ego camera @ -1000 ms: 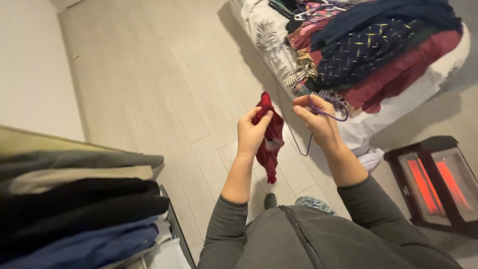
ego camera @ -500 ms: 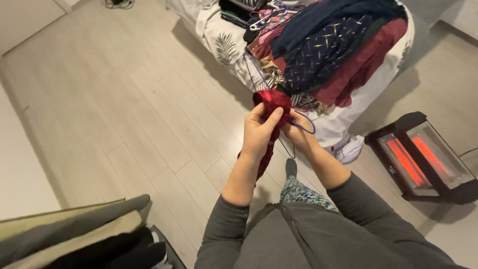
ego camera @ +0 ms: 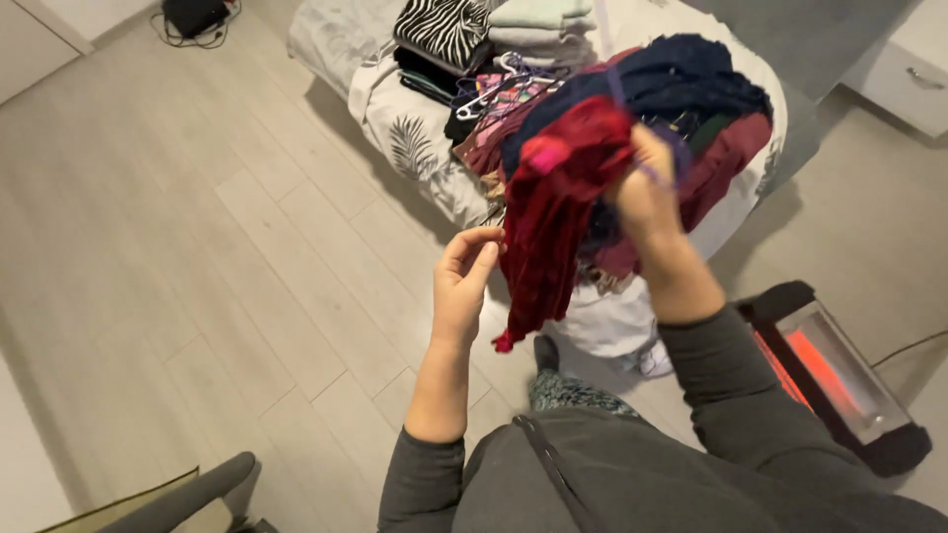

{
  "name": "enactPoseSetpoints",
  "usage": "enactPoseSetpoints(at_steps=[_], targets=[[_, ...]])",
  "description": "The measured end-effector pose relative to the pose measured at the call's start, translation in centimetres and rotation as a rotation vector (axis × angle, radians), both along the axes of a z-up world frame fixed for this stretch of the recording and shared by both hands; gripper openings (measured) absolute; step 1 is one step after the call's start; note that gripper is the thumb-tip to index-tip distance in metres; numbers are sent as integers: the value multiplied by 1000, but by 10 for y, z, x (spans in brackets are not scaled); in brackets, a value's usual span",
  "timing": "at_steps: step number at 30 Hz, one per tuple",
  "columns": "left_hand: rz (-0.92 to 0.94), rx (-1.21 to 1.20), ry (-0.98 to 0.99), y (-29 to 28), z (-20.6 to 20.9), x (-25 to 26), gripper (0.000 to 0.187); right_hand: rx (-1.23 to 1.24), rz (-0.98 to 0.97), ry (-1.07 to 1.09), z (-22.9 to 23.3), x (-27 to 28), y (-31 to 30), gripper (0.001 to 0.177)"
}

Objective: Removing multiple garments from hangers and placing them on a bed.

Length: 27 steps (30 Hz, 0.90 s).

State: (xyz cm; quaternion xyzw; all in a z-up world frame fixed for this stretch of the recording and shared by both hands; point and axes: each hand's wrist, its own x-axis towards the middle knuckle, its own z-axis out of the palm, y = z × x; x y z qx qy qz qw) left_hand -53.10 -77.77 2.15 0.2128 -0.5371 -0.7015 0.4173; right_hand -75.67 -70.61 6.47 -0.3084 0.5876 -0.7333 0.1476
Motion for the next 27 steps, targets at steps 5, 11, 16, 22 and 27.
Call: enactPoseSetpoints(at_steps=[5, 11, 16, 22, 27], targets=[[-21, 18, -11, -44, 18, -92, 13, 106, -158, 64, 36, -169, -27, 11], [-38, 13, -2, -87, 9, -192, 14, 211, -600, 338, 7, -413, -76, 20], [0, 9, -43, -114, -5, -228, 13, 394, -742, 769, -127, -560, -97, 14], [84, 111, -122, -143, -20, -237, 12, 495, -562, 623, -154, -513, -119, 26], [158, 137, -202, -162, -27, -231, 12, 278, -255, -46, -80, -431, -143, 31]])
